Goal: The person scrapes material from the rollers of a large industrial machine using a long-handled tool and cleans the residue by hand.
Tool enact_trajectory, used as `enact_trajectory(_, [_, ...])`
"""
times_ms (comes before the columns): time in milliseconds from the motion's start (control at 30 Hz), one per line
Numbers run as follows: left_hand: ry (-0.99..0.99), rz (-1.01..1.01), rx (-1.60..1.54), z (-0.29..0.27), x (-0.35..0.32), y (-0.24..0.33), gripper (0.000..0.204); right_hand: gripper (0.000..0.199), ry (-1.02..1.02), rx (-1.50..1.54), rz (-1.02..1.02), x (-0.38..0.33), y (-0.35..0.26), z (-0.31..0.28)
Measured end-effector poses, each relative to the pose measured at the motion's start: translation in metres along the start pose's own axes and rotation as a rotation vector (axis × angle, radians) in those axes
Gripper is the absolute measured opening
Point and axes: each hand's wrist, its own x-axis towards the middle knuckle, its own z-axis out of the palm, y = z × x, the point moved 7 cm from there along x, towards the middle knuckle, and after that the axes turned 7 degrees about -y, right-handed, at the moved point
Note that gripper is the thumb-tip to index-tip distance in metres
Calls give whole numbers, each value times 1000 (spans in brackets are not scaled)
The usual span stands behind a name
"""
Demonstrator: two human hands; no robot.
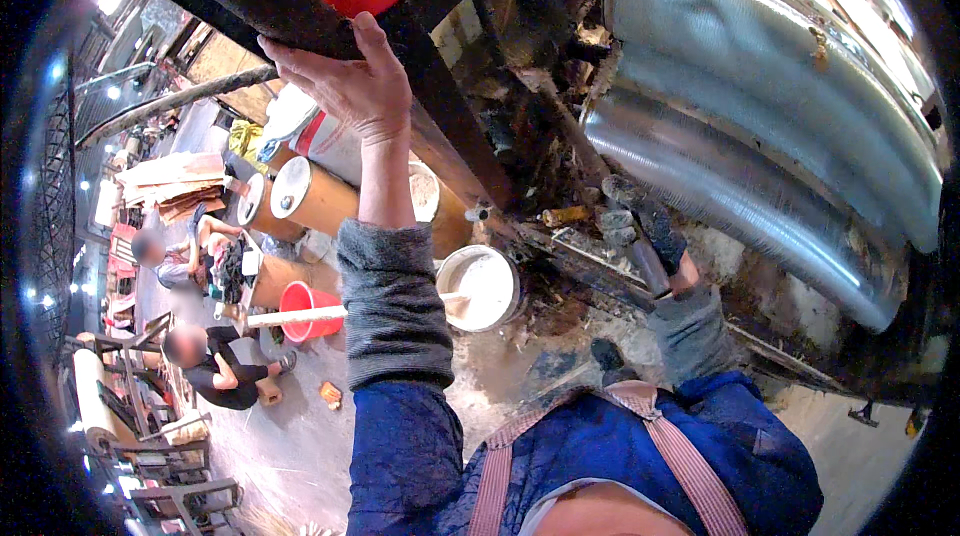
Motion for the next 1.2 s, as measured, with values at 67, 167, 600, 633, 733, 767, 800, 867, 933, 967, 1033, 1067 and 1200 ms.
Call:
enact_trajectory(67, [-5, -9, -2, 0, 0, 1, 89, 36, 177, -258, 15, 8, -11, -3])
enact_trajectory(167, [-3, -33, 34, -1, -5, 1, 89, 28, 173, -426, -133, 24, -18, 4])
enact_trajectory(600, [32, -5, 113, 1, -3, 5, 89, 25, 169, -807, -211, 150, -45, 14])
enact_trajectory(633, [37, -1, 112, -4, -2, 6, 89, 28, 169, -824, -264, 132, -39, 14])
enact_trajectory(733, [30, 4, 103, -8, -1, 8, 90, 36, 170, -840, -295, 80, -25, 4])
enact_trajectory(767, [29, 1, 108, -5, -1, 6, 90, 37, 163, -820, -261, 66, -24, 1])
enact_trajectory(800, [28, -1, 116, -4, -2, 3, 90, 39, 153, -797, -226, 59, -21, 0])
enact_trajectory(867, [34, 17, 136, -4, -3, 2, 90, 35, 90, -597, -242, 62, -15, 4])
enact_trajectory(933, [38, 18, 140, -4, -3, 3, 90, 31, 60, -521, -183, 77, -18, -2])
enact_trajectory(967, [33, 11, 134, -1, -3, 4, 90, 23, -30, -329, -175, 100, -19, -11])
enact_trajectory(1033, [35, 2, 131, -1, 1, 9, 90, 18, 20, -440, -172, 141, -34, -8])
enact_trajectory(1067, [41, -4, 122, 0, 1, 12, 89, 16, 49, -498, -178, 155, -36, -7])
enact_trajectory(1200, [5, -35, 148, 3, -3, 6, 88, 14, 160, -569, -275, 164, -7, -37])
